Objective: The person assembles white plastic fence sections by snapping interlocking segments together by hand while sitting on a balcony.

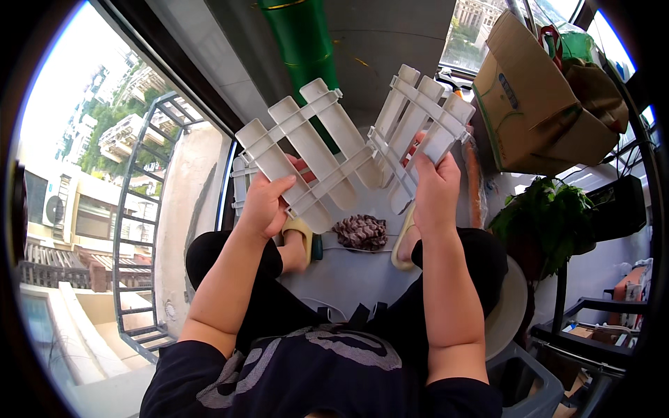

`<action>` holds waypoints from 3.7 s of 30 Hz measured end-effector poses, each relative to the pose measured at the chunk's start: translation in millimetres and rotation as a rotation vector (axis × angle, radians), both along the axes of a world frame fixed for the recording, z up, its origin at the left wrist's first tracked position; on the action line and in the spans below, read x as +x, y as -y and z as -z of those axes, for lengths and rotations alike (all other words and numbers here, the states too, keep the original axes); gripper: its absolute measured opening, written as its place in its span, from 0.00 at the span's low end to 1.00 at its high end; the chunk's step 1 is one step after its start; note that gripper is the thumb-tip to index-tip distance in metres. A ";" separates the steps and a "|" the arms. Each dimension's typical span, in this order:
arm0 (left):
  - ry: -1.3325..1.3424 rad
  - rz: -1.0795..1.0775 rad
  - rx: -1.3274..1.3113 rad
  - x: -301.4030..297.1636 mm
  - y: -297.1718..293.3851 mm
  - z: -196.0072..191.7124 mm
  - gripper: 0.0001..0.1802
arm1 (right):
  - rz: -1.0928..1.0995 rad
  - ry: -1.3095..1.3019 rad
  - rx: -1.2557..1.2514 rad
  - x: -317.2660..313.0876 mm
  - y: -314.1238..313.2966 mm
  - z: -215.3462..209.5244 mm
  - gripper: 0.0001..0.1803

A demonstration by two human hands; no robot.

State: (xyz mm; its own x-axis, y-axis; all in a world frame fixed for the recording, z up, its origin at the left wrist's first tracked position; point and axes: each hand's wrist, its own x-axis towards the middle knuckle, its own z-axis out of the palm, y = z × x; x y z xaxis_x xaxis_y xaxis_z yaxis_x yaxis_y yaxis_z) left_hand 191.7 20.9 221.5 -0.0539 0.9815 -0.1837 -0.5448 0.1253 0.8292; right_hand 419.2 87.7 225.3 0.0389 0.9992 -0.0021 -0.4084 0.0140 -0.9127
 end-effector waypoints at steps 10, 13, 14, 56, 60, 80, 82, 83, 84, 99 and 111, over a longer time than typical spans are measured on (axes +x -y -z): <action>0.051 -0.144 -0.019 -19.0 11.1 -8.5 0.14 | 0.016 -0.025 0.004 33.6 -2.1 -31.8 0.11; 0.058 -0.156 -0.001 -23.0 13.3 -10.3 0.14 | -0.030 -0.028 -0.008 44.0 -5.2 -32.0 0.11; 0.061 -0.152 0.001 -24.9 13.6 -12.2 0.14 | -0.059 -0.021 0.008 46.8 -7.0 -30.0 0.12; -0.413 -0.017 0.050 -44.9 7.5 -20.7 0.13 | -0.268 -0.176 0.137 76.3 6.7 -43.5 0.13; -0.423 -0.052 0.025 -43.0 8.2 -22.7 0.13 | -0.264 -0.143 0.124 76.1 7.1 -43.3 0.13; -0.022 0.007 -0.100 -21.0 -9.7 4.4 0.21 | -0.670 0.006 -0.121 6.7 26.6 -26.4 0.19; 0.006 0.014 -0.126 -16.6 -8.4 -1.4 0.23 | -0.633 0.042 -0.132 3.5 27.8 -24.2 0.18; 0.018 0.010 -0.104 -15.7 -8.6 -2.3 0.23 | -0.641 0.043 -0.134 3.4 27.8 -23.5 0.18; 0.030 0.008 -0.082 -14.0 -8.7 -4.1 0.23 | -0.614 0.039 -0.126 5.5 27.2 -23.3 0.18; 0.121 -0.012 -0.049 -9.5 -7.8 -12.2 0.22 | -0.610 0.024 -0.125 4.3 26.8 -25.7 0.17; 0.204 -0.173 0.196 -16.1 -9.3 -7.1 0.14 | -0.203 -0.148 -0.012 22.8 7.1 -14.2 0.21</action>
